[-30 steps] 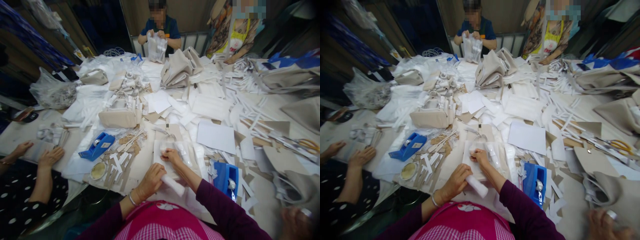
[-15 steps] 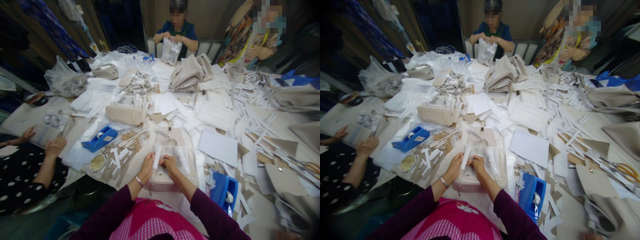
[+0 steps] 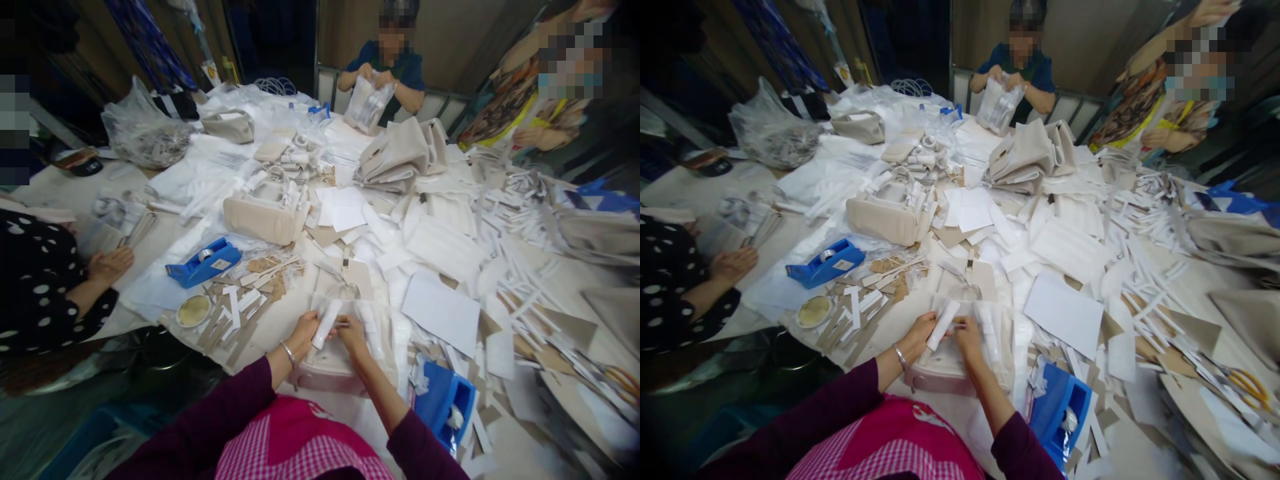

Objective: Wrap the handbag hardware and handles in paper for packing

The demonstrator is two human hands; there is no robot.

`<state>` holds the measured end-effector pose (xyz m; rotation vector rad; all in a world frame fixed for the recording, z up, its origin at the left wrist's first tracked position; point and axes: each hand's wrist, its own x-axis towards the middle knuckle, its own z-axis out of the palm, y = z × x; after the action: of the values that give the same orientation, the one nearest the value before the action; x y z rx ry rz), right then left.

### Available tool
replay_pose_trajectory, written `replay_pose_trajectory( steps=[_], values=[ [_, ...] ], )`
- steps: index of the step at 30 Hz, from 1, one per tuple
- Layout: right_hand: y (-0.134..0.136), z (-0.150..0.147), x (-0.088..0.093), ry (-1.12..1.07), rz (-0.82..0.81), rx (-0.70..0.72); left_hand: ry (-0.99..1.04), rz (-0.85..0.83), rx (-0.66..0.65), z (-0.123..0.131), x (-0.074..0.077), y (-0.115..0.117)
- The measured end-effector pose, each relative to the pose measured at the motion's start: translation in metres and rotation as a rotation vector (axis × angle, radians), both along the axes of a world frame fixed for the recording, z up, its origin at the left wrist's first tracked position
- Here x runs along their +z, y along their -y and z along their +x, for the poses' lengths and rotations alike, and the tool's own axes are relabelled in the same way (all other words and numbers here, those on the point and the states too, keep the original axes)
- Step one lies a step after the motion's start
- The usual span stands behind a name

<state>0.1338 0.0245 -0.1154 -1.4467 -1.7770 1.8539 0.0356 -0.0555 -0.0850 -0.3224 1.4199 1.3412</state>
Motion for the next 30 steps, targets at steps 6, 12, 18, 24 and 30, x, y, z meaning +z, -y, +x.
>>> replay_pose_trajectory(
  steps=[6, 12, 18, 24, 30],
  values=[
    [-0.014, -0.009, 0.033, -0.102, -0.301, -0.025, -0.006, 0.121, -0.015, 0.001, -0.002, 0.005],
    [-0.007, -0.018, 0.047, -0.155, -0.175, -0.033, -0.044, 0.224, -0.07, -0.003, -0.005, 0.011],
    [-0.008, -0.024, 0.037, -0.154, -0.083, -0.019, -0.008, 0.42, -0.092, -0.009, -0.006, 0.027],
    [-0.011, -0.034, 0.022, -0.129, -0.128, -0.023, -0.017, 0.494, -0.143, -0.012, -0.005, 0.038],
    [-0.007, -0.036, 0.019, -0.095, -0.193, -0.011, -0.104, 0.447, -0.307, -0.01, -0.001, 0.045]
  ],
)
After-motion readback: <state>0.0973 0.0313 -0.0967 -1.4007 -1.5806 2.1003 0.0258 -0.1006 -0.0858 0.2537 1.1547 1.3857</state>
